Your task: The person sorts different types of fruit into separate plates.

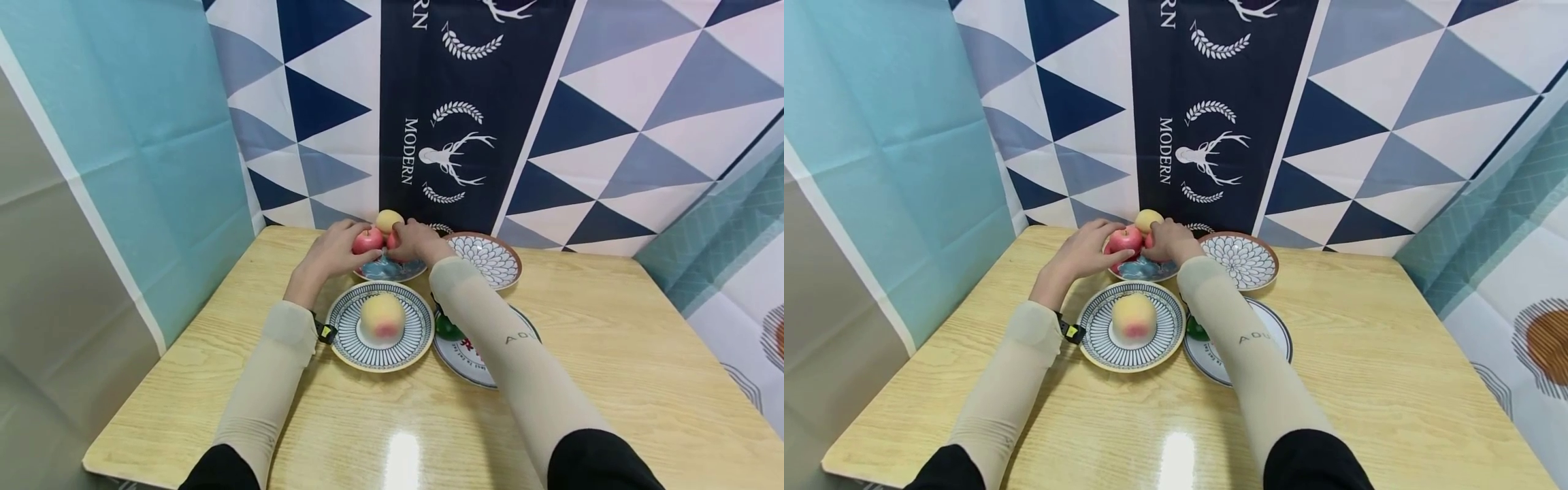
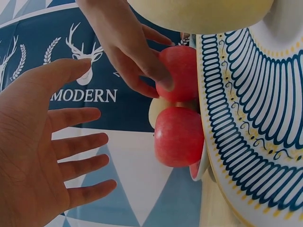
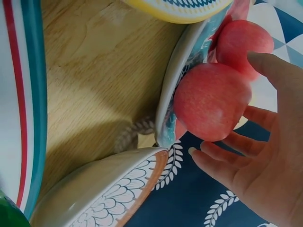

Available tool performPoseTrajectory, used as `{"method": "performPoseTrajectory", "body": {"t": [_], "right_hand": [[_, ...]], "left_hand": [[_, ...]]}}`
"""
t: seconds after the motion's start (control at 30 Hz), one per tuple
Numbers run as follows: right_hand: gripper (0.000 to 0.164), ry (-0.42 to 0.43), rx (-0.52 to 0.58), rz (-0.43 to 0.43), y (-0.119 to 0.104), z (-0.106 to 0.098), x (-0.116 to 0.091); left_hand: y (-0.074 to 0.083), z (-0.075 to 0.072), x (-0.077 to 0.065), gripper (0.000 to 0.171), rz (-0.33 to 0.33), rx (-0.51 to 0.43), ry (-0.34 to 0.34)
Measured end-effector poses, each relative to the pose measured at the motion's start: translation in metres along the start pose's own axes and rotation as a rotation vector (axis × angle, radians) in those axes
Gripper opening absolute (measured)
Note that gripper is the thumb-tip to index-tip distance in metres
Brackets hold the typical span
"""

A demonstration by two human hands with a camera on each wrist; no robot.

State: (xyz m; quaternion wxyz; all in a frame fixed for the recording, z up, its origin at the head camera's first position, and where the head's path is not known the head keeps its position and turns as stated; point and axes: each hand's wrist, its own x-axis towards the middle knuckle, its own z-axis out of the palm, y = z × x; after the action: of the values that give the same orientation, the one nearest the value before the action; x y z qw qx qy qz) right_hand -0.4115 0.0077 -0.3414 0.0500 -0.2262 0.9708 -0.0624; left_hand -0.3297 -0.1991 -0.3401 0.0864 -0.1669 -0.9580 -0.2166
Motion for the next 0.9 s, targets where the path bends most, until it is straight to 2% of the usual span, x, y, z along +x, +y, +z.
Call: {"method": "performPoseTrajectory", "body": {"t": [0.3,0.7,0.9], "right_hand": [[0.075,-0.012,0.005,0.021,0.002,0.008,0.001],[0.077,0.017,0.029,0.042,-0.001,0.009,0.008],[0.072,0.040,0.032,0.042,-0.002,0.015,0.012]], "left_hand": [[0.002,0.003,-0.001,0.068,0.000,-0.007,-0.016],[0.002,0.000,0.000,0.072,-0.010,0.001,-0.018],[0.000,0.002,-0.001,0.074,-0.010,0.009,-0.027]]}}
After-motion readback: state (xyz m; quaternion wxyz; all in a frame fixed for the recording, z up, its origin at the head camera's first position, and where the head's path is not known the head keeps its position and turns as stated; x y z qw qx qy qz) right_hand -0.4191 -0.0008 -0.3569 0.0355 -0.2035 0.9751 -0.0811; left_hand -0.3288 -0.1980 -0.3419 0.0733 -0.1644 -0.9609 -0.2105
